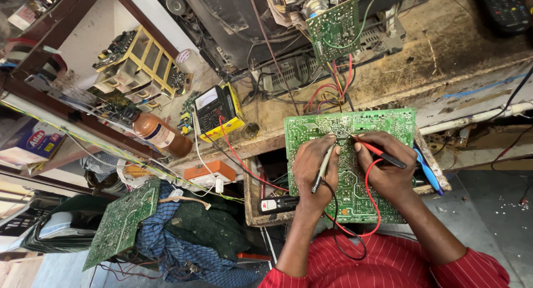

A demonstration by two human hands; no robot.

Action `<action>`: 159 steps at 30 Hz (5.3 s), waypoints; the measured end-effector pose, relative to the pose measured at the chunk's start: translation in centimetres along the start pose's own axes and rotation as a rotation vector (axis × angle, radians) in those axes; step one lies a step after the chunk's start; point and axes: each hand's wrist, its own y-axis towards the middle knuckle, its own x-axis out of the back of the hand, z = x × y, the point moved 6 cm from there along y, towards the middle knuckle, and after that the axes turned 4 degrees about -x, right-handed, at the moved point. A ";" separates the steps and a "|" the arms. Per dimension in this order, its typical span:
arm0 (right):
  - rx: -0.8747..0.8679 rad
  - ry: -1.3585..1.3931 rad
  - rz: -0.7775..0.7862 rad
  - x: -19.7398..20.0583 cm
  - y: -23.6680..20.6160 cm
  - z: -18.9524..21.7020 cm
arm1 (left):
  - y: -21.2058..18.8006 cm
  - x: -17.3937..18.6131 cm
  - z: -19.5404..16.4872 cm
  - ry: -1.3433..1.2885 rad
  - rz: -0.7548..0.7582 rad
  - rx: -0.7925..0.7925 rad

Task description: The person holds a green circuit board and uses a multimeter with red and black probes to test multiple points on the board. The person moves the probes across different traces and components while the multimeter display is visible on the workbench.

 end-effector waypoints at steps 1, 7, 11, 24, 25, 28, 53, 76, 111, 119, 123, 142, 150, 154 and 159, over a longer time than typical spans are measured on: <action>-0.003 -0.002 0.002 0.0 0.0 0.0 | 0.0 0.0 0.0 0.001 0.000 -0.003; 0.030 0.014 -0.005 -0.1 0.1 0.3 | 0.0 0.1 -0.1 0.007 -0.003 -0.005; 0.001 0.001 0.005 -0.1 0.1 0.1 | 0.1 0.0 -0.2 0.002 0.002 -0.010; -0.002 -0.049 0.012 0.3 0.3 0.1 | 0.3 -0.6 -0.6 0.011 0.029 -0.011; -0.008 -0.052 0.012 0.4 0.3 0.0 | 0.3 -0.6 -0.7 0.010 0.030 -0.013; 0.006 -0.059 0.012 0.5 0.2 0.0 | 0.4 -0.7 -0.7 0.008 0.032 -0.017; -0.016 -0.048 0.018 0.4 0.2 -0.1 | 0.1 -0.5 -0.5 -0.026 0.005 -0.013; -0.014 -0.046 0.012 0.9 0.3 -1.0 | -0.2 -1.7 -0.2 -0.010 0.003 -0.059; 0.028 -0.035 0.025 1.2 0.1 -2.4 | 0.0 -1.9 -0.1 -0.030 0.002 -0.017; 0.013 -0.026 0.014 1.2 0.5 -2.0 | 0.2 -2.2 -0.1 -0.037 0.011 -0.005; 0.010 -0.030 0.016 1.2 0.6 -2.0 | 0.1 -2.2 0.0 -0.034 0.008 -0.001; -0.023 0.011 0.065 1.9 -0.4 -4.6 | -0.3 -2.4 -0.2 -0.044 0.022 -0.011; -0.011 0.016 0.059 1.9 -0.5 -4.7 | -0.3 -2.5 0.0 -0.048 0.027 -0.019; 0.006 0.005 0.055 1.8 -0.3 -4.1 | -0.4 -2.5 0.0 -0.039 0.022 -0.014; -0.016 -0.008 0.033 1.6 0.0 -3.4 | -0.1 -2.4 0.0 -0.043 0.002 -0.014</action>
